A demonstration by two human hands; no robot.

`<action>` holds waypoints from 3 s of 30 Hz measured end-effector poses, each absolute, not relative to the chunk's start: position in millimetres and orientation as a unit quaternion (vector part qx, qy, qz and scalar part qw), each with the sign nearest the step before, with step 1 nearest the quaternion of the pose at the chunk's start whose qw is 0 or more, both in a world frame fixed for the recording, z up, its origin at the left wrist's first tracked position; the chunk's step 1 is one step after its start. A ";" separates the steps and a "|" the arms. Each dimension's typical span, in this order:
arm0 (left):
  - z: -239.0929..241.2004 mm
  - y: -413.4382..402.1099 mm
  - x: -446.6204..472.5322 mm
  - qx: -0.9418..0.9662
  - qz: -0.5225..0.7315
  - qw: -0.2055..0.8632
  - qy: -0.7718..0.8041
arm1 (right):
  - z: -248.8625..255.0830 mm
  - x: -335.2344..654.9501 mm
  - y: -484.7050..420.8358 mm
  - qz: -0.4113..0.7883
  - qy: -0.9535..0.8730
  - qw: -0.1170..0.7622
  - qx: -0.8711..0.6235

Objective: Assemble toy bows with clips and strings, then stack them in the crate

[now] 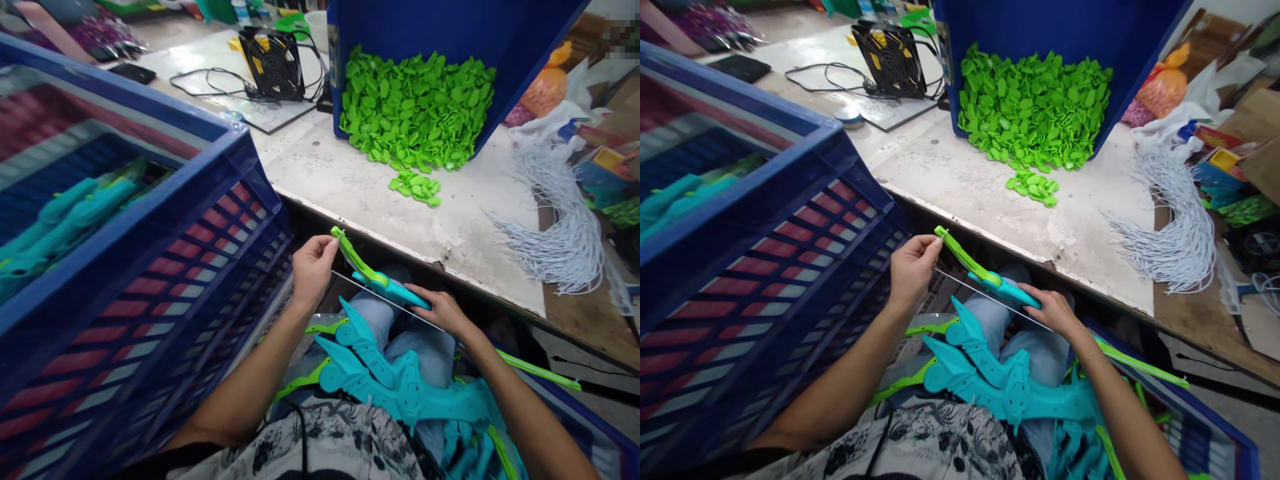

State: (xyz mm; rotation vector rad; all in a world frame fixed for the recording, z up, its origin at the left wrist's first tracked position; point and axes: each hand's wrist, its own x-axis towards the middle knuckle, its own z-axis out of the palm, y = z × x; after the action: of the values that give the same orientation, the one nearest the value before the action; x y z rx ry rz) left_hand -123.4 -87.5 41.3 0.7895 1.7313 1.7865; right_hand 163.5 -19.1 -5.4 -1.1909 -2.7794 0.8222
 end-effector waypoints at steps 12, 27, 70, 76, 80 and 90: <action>45.5 -93.7 -130.7 0.320 0.635 0.303 0.635 | -2.8 157.3 -37.9 0.188 -0.899 0.114 -0.379; 39.7 -112.5 -133.2 0.306 0.622 0.281 0.664 | 62.0 -35.6 -3.6 0.386 -0.849 0.284 -0.222; 58.2 -91.7 -163.1 0.178 0.609 0.521 0.571 | 11.1 -57.5 -52.7 0.368 -0.702 0.524 -0.311; 55.5 -88.2 -155.5 0.152 0.650 0.499 0.552 | 19.5 -49.5 -49.5 0.295 -0.759 0.501 -0.294; 57.3 -92.8 -157.4 0.225 0.613 0.508 0.562 | 23.1 -40.9 -41.6 0.228 -0.810 0.453 -0.293; 43.7 -99.2 -156.2 0.370 0.513 0.374 0.679 | 21.3 -32.3 -43.8 0.288 -0.782 0.446 -0.328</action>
State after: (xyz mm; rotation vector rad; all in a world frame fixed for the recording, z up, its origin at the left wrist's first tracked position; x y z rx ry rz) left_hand -156.2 -99.2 43.7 0.9468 1.7378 1.3141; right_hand -32.3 -43.8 21.3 -0.8126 -1.9360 0.7122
